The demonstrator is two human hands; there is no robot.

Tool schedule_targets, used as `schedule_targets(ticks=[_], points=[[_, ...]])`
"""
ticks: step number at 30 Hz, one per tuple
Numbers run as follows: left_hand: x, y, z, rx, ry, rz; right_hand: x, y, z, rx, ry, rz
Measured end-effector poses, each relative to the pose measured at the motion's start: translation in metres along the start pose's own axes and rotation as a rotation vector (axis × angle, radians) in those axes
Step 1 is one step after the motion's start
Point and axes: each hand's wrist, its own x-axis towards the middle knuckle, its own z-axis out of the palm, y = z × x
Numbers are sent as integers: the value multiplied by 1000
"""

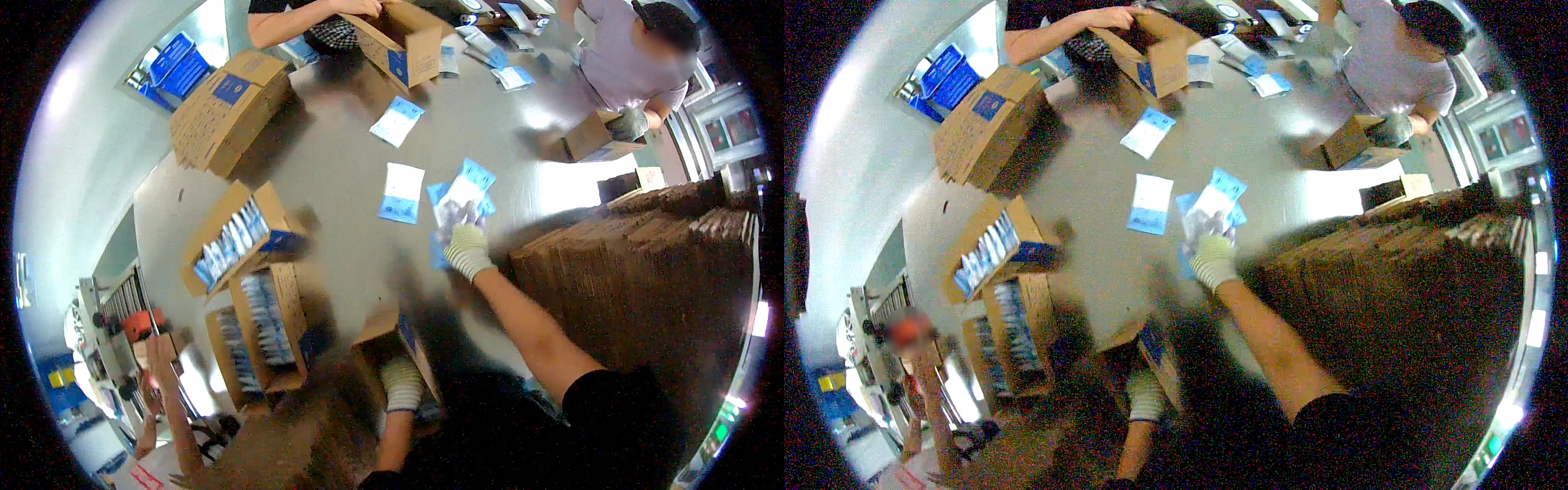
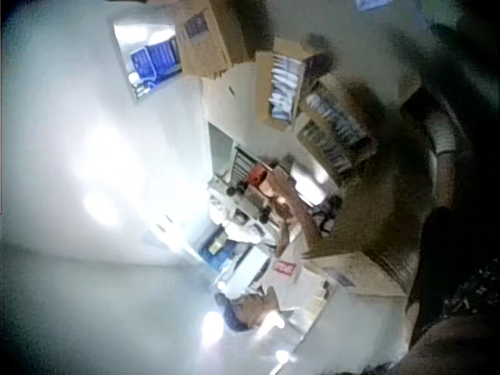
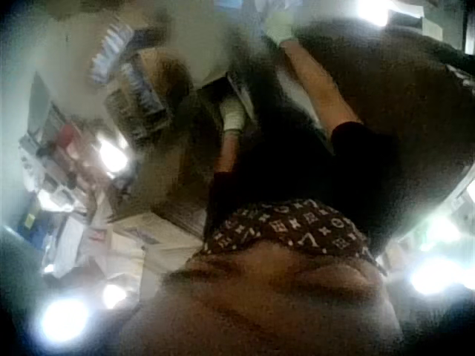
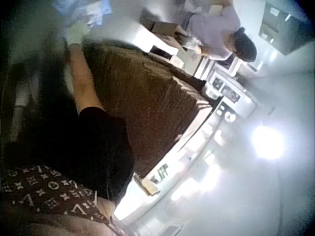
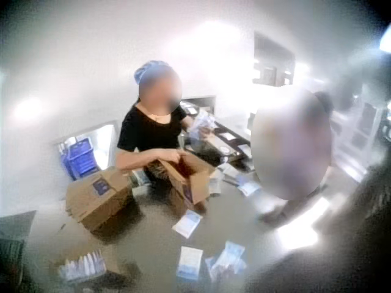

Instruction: The person picks up small blue and white pouches from a metal table, places them into small cardboard boxes, and stacks the filled boxes into a pile.

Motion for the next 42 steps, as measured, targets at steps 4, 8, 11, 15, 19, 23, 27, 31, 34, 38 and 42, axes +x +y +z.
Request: schedule_targets(ticks=[4, 8, 11, 15, 19, 23, 27, 31, 34, 38, 42], points=[[-6, -11, 19, 14, 182, 55, -69, -19, 9, -224, -225, -172], [-9, -22, 32, -131, 132, 35, -36, -18, -6, -216, -211, -716], [-15, -3, -3, -47, 85, -11, -7, -3, -6, -351, -68, -986], [-20, -12, 5, -66, 68, -62, 1, -19, -44, -628, -335, -900], [-20, -4, 1, -60, 64, -20, -7, 12, -20, -484, -285, -1055], [-7, -35, 55, -174, 151, 21, -47, -20, -35, -362, -402, -818], [-11, -21, 34, -107, 166, -1, -53, -3, -30, -335, -163, -799], [-18, -18, 18, -114, 128, -40, -50, -42, -22, -567, -440, -943], [-19, -11, -2, -107, -11, -97, -37, -48, 10, -717, -368, -1178], [-23, -11, 3, -184, 79, -71, -31, -53, 10, -523, -141, -1356], [-30, -3, -17, -137, 5, -61, -39, -24, -3, -589, -374, -1303]])
